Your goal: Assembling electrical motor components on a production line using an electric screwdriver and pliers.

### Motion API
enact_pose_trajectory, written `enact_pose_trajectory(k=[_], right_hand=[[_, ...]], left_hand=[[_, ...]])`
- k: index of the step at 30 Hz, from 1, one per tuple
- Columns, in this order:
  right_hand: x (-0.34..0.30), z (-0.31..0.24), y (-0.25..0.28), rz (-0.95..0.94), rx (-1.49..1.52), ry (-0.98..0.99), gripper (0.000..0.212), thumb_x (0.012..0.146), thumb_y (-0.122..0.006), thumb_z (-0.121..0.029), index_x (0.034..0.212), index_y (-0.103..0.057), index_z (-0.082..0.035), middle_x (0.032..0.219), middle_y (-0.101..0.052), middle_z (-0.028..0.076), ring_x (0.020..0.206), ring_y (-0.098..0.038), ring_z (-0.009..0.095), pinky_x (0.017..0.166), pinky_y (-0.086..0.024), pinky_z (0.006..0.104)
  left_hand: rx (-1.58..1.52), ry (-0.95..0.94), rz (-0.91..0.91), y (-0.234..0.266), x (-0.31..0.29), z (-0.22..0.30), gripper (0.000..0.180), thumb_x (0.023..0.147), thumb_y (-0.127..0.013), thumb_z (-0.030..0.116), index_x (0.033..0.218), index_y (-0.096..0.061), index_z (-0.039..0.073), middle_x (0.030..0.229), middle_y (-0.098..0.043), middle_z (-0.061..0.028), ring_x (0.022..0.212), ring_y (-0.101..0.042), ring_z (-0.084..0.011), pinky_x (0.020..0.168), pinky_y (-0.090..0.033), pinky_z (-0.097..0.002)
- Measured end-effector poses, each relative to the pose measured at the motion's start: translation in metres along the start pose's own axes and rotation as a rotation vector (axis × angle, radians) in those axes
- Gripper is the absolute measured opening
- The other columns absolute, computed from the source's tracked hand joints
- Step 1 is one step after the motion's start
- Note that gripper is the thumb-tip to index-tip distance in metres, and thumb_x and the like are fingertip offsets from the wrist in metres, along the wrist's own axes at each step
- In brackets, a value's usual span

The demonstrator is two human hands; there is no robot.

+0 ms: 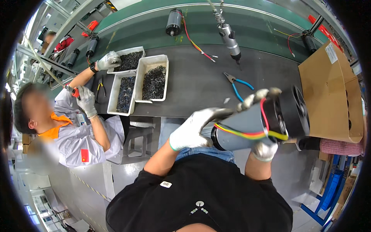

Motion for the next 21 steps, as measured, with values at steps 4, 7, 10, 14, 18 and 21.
enact_pose_trajectory(k=[4,7,10,14,18,21], right_hand=[[0.016,0.05,-0.004,0.341,-0.259,-0.278,0.093,0.071,-0.092,-0.029,0.148,-0.045,-0.005,0.136,-0.056,0.011,0.11,-0.062,0.026,0.095,-0.052,0.0411],[0.026,0.102,0.011,0.394,-0.463,-0.391,0.074,0.076,-0.086,-0.016,0.14,-0.052,-0.003,0.124,-0.063,0.01,0.105,-0.065,0.022,0.093,-0.054,0.0376],[0.034,0.144,0.029,0.435,-0.655,-0.399,0.054,0.079,-0.079,0.0,0.13,-0.06,-0.001,0.111,-0.07,0.007,0.104,-0.066,0.019,0.094,-0.055,0.0341],[0.031,0.181,0.048,0.567,-0.669,-0.513,0.055,0.079,-0.077,-0.001,0.131,-0.058,-0.001,0.119,-0.067,0.009,0.106,-0.065,0.018,0.095,-0.054,0.0339],[0.025,0.186,0.04,0.529,-0.878,-0.407,0.063,0.079,-0.075,-0.002,0.138,-0.054,0.001,0.13,-0.06,0.013,0.117,-0.061,0.02,0.102,-0.051,0.0359],[0.018,0.2,0.035,0.399,-0.957,-0.386,0.075,0.08,-0.073,-0.004,0.149,-0.045,0.003,0.144,-0.052,0.02,0.13,-0.056,0.028,0.112,-0.045,0.0396]], left_hand=[[-0.32,0.618,0.046,-0.023,-0.09,-0.036,0.054,0.096,-0.062,0.042,0.127,-0.063,-0.002,0.095,-0.071,-0.0162,0.089,-0.069,-0.023,0.085,-0.052,-0.035],[-0.301,0.813,0.085,-0.033,-0.147,-0.041,0.032,0.102,-0.055,0.027,0.114,-0.069,0.0,0.071,-0.066,-0.0092,0.065,-0.064,-0.0174,0.067,-0.05,-0.0323],[-0.336,0.788,0.318,-0.014,-0.169,-0.043,0.026,0.105,-0.05,0.017,0.105,-0.071,0.001,0.058,-0.058,-0.0042,0.054,-0.057,-0.0143,0.059,-0.046,-0.0328],[-0.158,0.83,0.314,0.01,-0.172,-0.053,0.027,0.107,-0.047,0.015,0.108,-0.071,0.003,0.061,-0.06,-0.0073,0.057,-0.06,-0.0169,0.06,-0.048,-0.0345],[-0.082,0.779,0.314,0.027,-0.161,-0.074,0.025,0.107,-0.05,0.016,0.11,-0.072,0.005,0.062,-0.06,-0.0093,0.057,-0.062,-0.0221,0.06,-0.049,-0.0369],[0.155,0.566,0.182,0.019,-0.154,-0.077,0.022,0.106,-0.052,0.017,0.109,-0.072,0.006,0.064,-0.061,-0.0107,0.06,-0.065,-0.0268,0.061,-0.051,-0.039]])
Point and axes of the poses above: each hand's wrist, its own x-axis towards the middle knuckle, its own y-axis out of the back of the hand, z = x × y, the point moved 9 cm from there along x, towards the middle knuckle
